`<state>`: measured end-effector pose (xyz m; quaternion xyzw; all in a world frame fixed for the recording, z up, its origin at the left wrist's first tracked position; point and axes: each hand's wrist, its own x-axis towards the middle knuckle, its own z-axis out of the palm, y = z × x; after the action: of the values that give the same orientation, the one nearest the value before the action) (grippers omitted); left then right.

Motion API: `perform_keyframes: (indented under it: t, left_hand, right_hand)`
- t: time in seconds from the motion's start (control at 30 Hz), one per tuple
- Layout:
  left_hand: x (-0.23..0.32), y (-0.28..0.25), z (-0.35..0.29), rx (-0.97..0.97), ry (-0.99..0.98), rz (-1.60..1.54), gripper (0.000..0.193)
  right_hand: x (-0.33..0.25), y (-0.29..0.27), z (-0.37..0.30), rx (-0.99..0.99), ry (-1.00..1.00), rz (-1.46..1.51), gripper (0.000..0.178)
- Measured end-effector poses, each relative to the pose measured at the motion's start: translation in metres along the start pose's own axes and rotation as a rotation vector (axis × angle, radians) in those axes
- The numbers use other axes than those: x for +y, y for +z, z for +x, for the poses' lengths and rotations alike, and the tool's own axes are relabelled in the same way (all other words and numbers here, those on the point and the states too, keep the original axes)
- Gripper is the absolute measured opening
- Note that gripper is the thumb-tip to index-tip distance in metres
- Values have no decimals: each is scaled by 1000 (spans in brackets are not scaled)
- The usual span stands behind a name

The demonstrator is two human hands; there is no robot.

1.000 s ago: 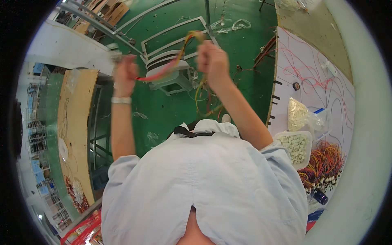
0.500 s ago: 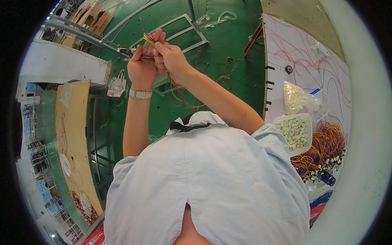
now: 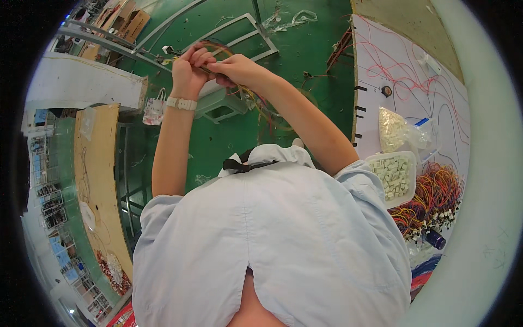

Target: Assembling electrical wire harnesses by inserting colored wires into plastic connectors and securing them with black electrical tape.

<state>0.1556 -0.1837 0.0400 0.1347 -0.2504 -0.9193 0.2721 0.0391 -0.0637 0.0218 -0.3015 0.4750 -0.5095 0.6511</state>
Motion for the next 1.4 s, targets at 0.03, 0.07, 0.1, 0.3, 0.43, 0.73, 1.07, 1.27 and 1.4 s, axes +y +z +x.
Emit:
perform_keyframes:
  t: [0.03, 0.07, 0.1, 0.3, 0.43, 0.73, 1.07, 1.27, 1.4]
  left_hand:
    - [10, -7, 5, -34, 1, -38, 23]
    - [18, 5, 9, 55, 27, -40, 25]
    - [29, 12, 8, 99, 94, -33, 25]
    - [71, 70, 18, 79, 321, 25, 24]
    - [101, 95, 30, -50, 451, 134, 22]
    - [164, 98, 57, -78, 650, 152, 32]
    - [293, 93, 15, -208, 331, -176, 9]
    - [363, 101, -21, -24, 482, -23, 19]
    - [385, 93, -39, 43, 505, -81, 14]
  right_hand:
    - [7, -8, 3, 102, -129, -237, 29]
    - [7, -20, 4, 212, -258, -469, 32]
    - [-2, -23, -15, 322, -318, -610, 37]
    - [45, -100, -36, 325, -473, -365, 72]
    - [55, -83, -1, 72, -543, -501, 89]
    - [32, -14, 59, 0, -455, -431, 39]
    - [27, -33, -2, 414, -550, -633, 38]
    - [19, -55, -20, 231, -306, -289, 31]
    - [25, -77, -35, 169, -296, -560, 30]
